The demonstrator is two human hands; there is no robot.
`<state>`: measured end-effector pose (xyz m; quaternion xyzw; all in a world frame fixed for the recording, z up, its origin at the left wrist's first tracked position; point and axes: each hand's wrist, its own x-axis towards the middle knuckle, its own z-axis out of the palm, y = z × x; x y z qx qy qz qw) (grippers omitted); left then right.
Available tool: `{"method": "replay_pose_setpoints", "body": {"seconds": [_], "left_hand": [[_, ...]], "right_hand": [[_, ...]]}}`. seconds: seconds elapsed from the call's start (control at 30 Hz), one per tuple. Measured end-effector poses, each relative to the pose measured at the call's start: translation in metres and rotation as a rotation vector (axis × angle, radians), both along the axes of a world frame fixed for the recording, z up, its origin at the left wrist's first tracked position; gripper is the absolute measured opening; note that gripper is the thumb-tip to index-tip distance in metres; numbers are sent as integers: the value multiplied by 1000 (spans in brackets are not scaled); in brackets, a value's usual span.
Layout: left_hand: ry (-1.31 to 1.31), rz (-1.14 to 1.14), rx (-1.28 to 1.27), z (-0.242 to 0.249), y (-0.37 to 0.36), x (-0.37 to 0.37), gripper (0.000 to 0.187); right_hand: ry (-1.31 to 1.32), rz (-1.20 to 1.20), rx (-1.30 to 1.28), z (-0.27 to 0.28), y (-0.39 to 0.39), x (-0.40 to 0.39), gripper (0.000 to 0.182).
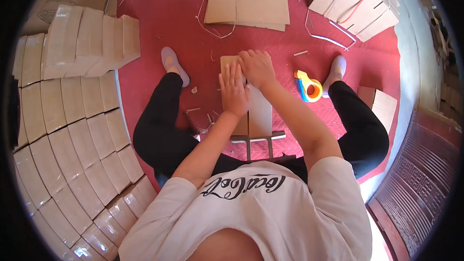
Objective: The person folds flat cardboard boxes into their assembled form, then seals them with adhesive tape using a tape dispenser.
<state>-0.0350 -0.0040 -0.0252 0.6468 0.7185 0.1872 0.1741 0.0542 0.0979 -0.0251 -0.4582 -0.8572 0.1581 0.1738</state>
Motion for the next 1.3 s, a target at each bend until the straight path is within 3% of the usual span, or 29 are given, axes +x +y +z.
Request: {"method": "replay_pose_setpoints", "body": {"seconds": [0.03, 0.1, 0.13, 0.2, 0.3, 0.5, 0.67, 0.87, 0.93, 1.3], "left_hand": [[0, 5, -5, -1, -6, 0, 73], [-42, 223, 30, 2, -17, 3, 85], [-41, 222, 24, 5, -24, 7, 85], [23, 226, -179, 15, -42, 17, 106], [114, 125, -361, 35, -49, 54, 120], [65, 329, -157, 18, -43, 66, 122], [89, 310, -269, 26, -38, 65, 118], [113, 302, -280, 25, -40, 63, 114], [128, 304, -253, 23, -34, 61, 113], [81, 359, -210, 25, -41, 56, 120]], "right_hand": [[-26, 10, 69, -1, 2, -2, 20], [-26, 1, 77, -1, 2, -2, 20], [-24, -6, 84, -1, 1, -1, 19], [-15, -18, 76, -4, 1, -1, 20], [-10, -27, 63, -5, 0, -2, 20], [-18, -45, 26, -2, 0, -2, 20], [-10, -41, 32, -4, 3, -1, 21], [-19, -5, -175, 5, 12, -12, 27], [-111, 10, -18, 6, 11, -15, 31], [-89, -3, 39, -5, 7, -15, 30]]}}
